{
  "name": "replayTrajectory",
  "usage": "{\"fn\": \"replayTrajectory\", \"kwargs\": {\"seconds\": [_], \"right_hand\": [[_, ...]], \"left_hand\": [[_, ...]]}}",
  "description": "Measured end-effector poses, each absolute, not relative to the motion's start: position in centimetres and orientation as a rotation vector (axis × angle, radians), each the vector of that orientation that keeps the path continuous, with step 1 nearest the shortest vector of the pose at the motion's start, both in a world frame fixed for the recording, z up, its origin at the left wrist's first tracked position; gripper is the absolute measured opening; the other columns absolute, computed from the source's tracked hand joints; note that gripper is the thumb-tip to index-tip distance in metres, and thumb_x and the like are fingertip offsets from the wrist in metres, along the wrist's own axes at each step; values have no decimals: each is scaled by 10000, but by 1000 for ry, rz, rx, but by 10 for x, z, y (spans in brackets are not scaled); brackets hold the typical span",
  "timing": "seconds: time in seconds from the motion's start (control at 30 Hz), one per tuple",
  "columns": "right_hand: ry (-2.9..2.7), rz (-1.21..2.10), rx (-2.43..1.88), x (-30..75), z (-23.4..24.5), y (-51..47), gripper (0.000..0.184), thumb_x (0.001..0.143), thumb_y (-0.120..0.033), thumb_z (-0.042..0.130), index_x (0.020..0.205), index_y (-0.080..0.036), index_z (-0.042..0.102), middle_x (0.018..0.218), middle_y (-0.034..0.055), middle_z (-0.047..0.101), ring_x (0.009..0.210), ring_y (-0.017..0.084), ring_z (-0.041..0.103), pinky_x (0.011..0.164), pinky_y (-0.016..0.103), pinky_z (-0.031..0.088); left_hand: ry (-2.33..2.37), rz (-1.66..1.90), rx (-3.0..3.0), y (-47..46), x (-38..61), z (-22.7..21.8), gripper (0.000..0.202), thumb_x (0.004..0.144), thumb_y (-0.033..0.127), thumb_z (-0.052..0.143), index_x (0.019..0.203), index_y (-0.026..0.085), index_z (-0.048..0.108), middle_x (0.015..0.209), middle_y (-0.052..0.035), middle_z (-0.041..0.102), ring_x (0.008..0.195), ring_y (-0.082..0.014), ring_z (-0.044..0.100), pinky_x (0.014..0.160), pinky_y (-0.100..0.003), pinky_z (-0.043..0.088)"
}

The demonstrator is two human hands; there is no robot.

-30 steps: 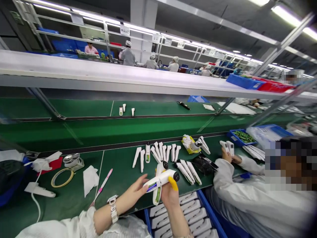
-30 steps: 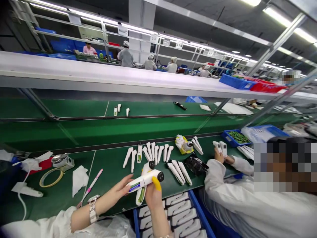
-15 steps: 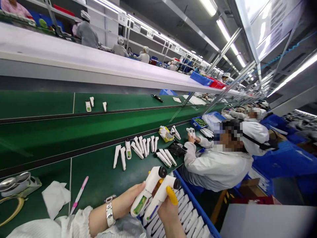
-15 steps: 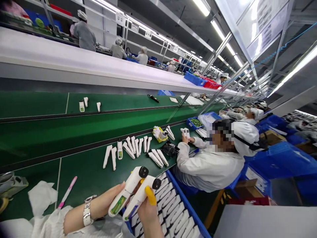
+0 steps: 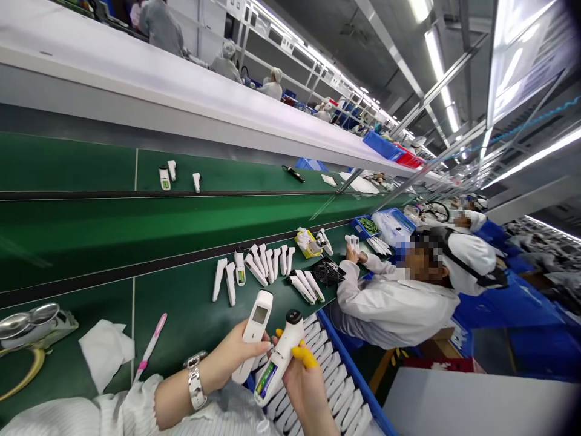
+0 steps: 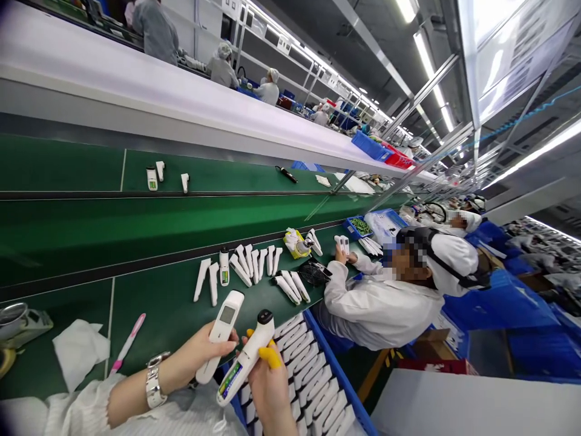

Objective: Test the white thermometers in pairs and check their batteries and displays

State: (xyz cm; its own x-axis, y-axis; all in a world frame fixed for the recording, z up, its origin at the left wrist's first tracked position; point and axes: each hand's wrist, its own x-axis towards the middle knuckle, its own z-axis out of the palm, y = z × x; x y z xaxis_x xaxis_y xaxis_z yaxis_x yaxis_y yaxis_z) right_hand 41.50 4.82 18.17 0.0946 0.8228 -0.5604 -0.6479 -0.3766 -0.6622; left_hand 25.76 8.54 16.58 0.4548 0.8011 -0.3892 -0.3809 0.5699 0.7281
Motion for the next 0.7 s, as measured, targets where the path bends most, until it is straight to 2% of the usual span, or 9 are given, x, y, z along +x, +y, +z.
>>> {"fn": "replayTrajectory", "kwargs": {"seconds": [0.1,0.2,0.27,0.4,0.53,0.6,0.7], "right_hand": [[-412,1514,-1227,406,187,53,478,661,-329,744,1100,-213,596,1049,69,672,942,248,629,830,387,495],[-625,1439,-1260,401,190,59,622,605,-251,797,1172,-234,543,1109,71,649,953,248,623,827,374,499],[-696,1398,-1275,400,190,63,644,565,-225,818,1153,-223,555,1078,72,664,933,244,627,831,367,498],[-720,1406,-1291,397,193,65,510,632,-248,776,1100,-189,583,1057,81,675,953,251,625,859,390,490],[-655,1447,-1267,389,200,58,400,737,-304,689,1117,-228,590,1069,49,678,977,241,621,854,377,493],[-587,1481,-1241,385,204,54,364,744,-366,670,1078,-227,623,998,42,703,931,246,636,835,388,500],[-477,1591,-1129,378,208,48,360,715,-437,678,986,-200,676,990,57,709,972,267,624,907,418,462]], "left_hand": [[786,791,577,84,255,165,302,635,299,742,833,139,579,839,-39,640,759,-144,567,730,-277,430],[768,819,600,82,253,167,305,648,301,736,855,145,576,774,-11,625,668,-123,550,663,-266,431],[702,814,588,81,254,169,372,637,280,747,938,161,564,842,-25,645,740,-152,584,702,-286,450],[642,803,581,77,254,175,488,631,243,755,1057,163,533,984,-79,660,907,-221,605,818,-360,465],[675,827,609,77,249,186,460,654,260,742,1049,159,529,1005,-93,659,896,-225,615,810,-370,480],[688,822,629,78,246,194,431,674,277,727,1039,155,532,996,-93,658,878,-217,616,789,-360,488],[708,816,640,81,242,205,404,693,297,713,1027,155,537,975,-83,660,852,-197,615,759,-328,492]]}}
